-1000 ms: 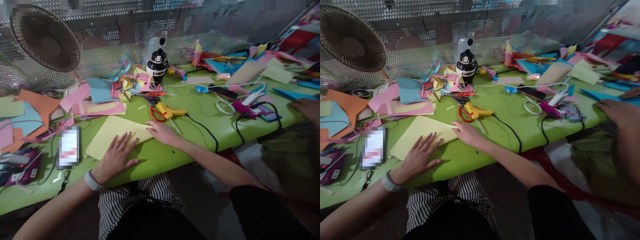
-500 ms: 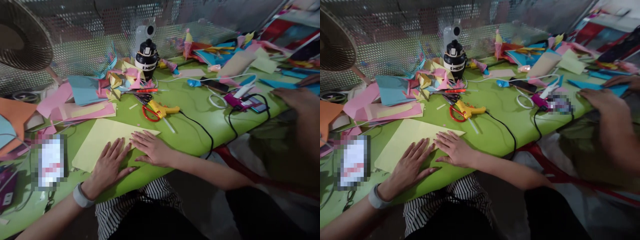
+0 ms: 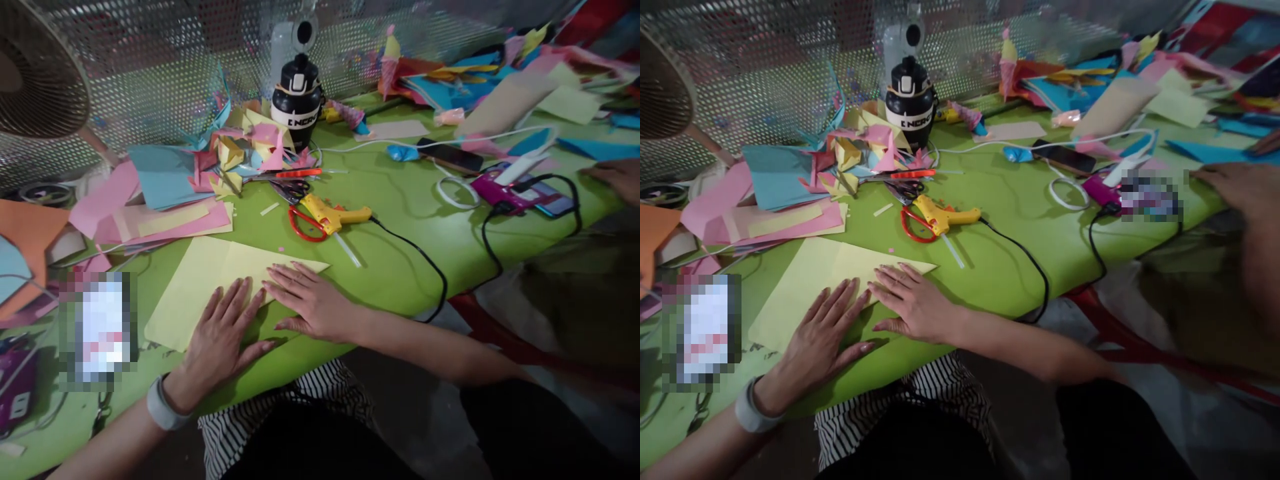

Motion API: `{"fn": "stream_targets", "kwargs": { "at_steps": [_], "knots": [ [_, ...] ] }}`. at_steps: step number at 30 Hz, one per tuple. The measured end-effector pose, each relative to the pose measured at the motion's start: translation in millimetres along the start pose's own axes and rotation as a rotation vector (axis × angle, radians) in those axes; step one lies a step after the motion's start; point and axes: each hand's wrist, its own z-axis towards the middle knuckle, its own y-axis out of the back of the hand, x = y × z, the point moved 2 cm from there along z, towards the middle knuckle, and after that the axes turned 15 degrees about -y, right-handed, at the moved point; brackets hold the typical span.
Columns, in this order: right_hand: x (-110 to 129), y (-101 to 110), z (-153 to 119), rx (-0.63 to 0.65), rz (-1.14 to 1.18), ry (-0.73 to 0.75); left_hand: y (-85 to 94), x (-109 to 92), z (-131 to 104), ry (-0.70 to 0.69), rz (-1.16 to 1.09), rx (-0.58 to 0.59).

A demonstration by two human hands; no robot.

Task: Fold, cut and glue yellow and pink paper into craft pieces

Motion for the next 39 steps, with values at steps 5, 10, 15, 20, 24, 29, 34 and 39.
{"fn": "stream_targets", "kwargs": {
  "at_steps": [5,10,15,20,24,29,34,39],
  "knots": [
    [-0.1,-0.1,0.8,0.014,0.014,0.005,0.8,-1.2,0.0,-0.017,0.040,-0.005],
    [-0.1,0.0,2.3,0.038,-0.004,-0.008,2.3,-1.7,0.8,-0.016,0.070,-0.010],
    [0.1,0.8,3.3,0.049,-0.014,-0.019,3.0,-2.2,1.3,-0.003,0.064,-0.001],
    [0.1,0.3,4.3,0.054,-0.019,-0.019,3.5,-2.4,2.0,-0.002,0.064,-0.020],
    [-0.4,-0.4,5.1,0.051,-0.016,-0.023,3.2,-1.9,2.3,0.000,0.058,-0.018],
    [-1.9,-1.7,5.8,0.040,-0.007,-0.027,1.8,-0.3,2.5,0.004,0.060,-0.026],
    [-3.1,-1.8,6.6,0.055,-0.023,-0.029,1.4,1.4,3.7,-0.015,0.067,-0.042],
    [-2.7,0.3,5.5,0.068,-0.042,-0.035,1.1,2.5,4.0,-0.027,0.084,-0.038]
  ]
}}
